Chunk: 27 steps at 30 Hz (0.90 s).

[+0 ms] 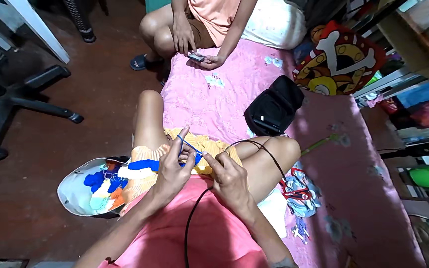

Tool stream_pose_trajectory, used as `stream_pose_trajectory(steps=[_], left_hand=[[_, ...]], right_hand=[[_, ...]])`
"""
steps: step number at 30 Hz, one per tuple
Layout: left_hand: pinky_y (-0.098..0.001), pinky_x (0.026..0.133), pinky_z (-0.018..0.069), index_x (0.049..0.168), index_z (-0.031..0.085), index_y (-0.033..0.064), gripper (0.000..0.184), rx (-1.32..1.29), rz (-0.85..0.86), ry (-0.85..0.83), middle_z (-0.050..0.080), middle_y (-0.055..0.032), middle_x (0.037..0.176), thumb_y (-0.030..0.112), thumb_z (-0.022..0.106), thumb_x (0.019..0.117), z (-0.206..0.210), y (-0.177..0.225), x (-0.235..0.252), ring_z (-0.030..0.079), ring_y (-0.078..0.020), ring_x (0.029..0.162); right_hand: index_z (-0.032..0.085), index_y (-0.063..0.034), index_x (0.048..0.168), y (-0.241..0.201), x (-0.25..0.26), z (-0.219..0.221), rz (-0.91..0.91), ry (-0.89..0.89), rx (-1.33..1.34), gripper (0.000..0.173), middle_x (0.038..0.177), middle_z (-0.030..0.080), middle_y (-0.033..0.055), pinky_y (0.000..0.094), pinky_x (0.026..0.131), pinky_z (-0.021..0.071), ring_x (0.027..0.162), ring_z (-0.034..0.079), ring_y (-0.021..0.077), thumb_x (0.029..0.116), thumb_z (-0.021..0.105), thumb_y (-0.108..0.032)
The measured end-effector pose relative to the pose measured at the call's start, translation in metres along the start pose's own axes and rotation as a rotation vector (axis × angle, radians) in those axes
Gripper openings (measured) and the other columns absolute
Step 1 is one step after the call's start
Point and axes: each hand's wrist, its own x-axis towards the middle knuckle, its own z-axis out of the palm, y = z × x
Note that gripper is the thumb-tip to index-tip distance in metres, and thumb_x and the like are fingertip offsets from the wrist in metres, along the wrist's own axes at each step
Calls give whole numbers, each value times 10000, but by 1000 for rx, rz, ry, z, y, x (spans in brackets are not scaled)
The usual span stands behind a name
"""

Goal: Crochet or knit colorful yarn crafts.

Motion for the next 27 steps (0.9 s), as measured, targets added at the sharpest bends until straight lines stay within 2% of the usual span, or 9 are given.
stream_pose_trajectory(steps=[2, 4, 6, 8, 9, 11, 19, 23, 27], left_hand=[[-216, 781, 590, 1463, 442, -96, 583, 79, 138, 37, 716, -115, 929, 36, 609, 920, 4, -5, -4, 709, -87, 825], [-220, 789, 588, 1430, 469, -121, 543, 86, 192, 66, 719, -153, 927, 29, 611, 928, 5, -7, -4, 717, -101, 831], [-185, 768, 573, 1441, 457, -103, 560, -33, 58, 63, 706, -88, 941, 16, 606, 914, 3, 0, -3, 688, -49, 817], [-168, 689, 559, 1484, 428, -12, 623, -243, -190, 50, 680, 0, 917, -9, 621, 891, 0, 10, 4, 659, -32, 750], [-179, 669, 560, 1487, 438, 20, 638, -306, -259, 49, 680, 9, 897, -20, 630, 879, -1, 11, 6, 661, -47, 732], [-182, 657, 558, 1481, 449, 32, 637, -340, -290, 45, 677, 9, 882, -29, 632, 873, -2, 10, 6, 659, -57, 717], [-173, 661, 559, 1458, 460, 10, 612, -296, -231, 47, 677, 14, 880, -30, 630, 871, 0, 7, 3, 656, -42, 714], [-192, 731, 581, 1468, 446, -34, 623, -219, -84, 21, 690, -7, 946, 20, 655, 884, 4, 0, -2, 678, -50, 808], [-197, 751, 590, 1472, 432, -62, 632, -242, -97, 22, 700, -23, 977, 7, 660, 887, 8, 0, -2, 690, -59, 828]], right_hand=[[778, -101, 1182, -5, -1, 1, 21, 19, -12, 435, 807, 649, 100, 323, 503, 504, 611, 611, 212, 789, 630, 16], [778, -99, 1180, -7, -1, 3, 30, 40, -3, 434, 799, 642, 96, 319, 499, 498, 610, 607, 207, 788, 628, 11], [777, -105, 1186, -5, -1, 3, 40, 31, 41, 440, 813, 650, 100, 327, 506, 513, 621, 621, 209, 788, 633, 17], [777, -112, 1189, -3, 0, 2, 49, 11, 59, 463, 825, 654, 101, 335, 508, 515, 629, 625, 212, 774, 632, 33], [777, -115, 1189, -3, 0, 1, 51, 3, 55, 466, 822, 652, 99, 337, 508, 515, 630, 626, 214, 771, 635, 35], [778, -123, 1192, -3, -1, 1, 50, -14, 41, 464, 819, 651, 96, 340, 507, 517, 629, 627, 217, 776, 641, 30], [781, -123, 1182, -3, -1, 3, 31, -13, 10, 457, 805, 644, 90, 327, 492, 496, 611, 611, 207, 771, 637, 13], [778, -114, 1186, -6, -3, 8, 59, 30, 35, 444, 797, 632, 87, 319, 481, 483, 598, 598, 195, 799, 606, 18], [775, -106, 1191, -10, -3, 13, 94, 73, 53, 448, 800, 627, 89, 313, 485, 493, 602, 599, 192, 799, 605, 31]])
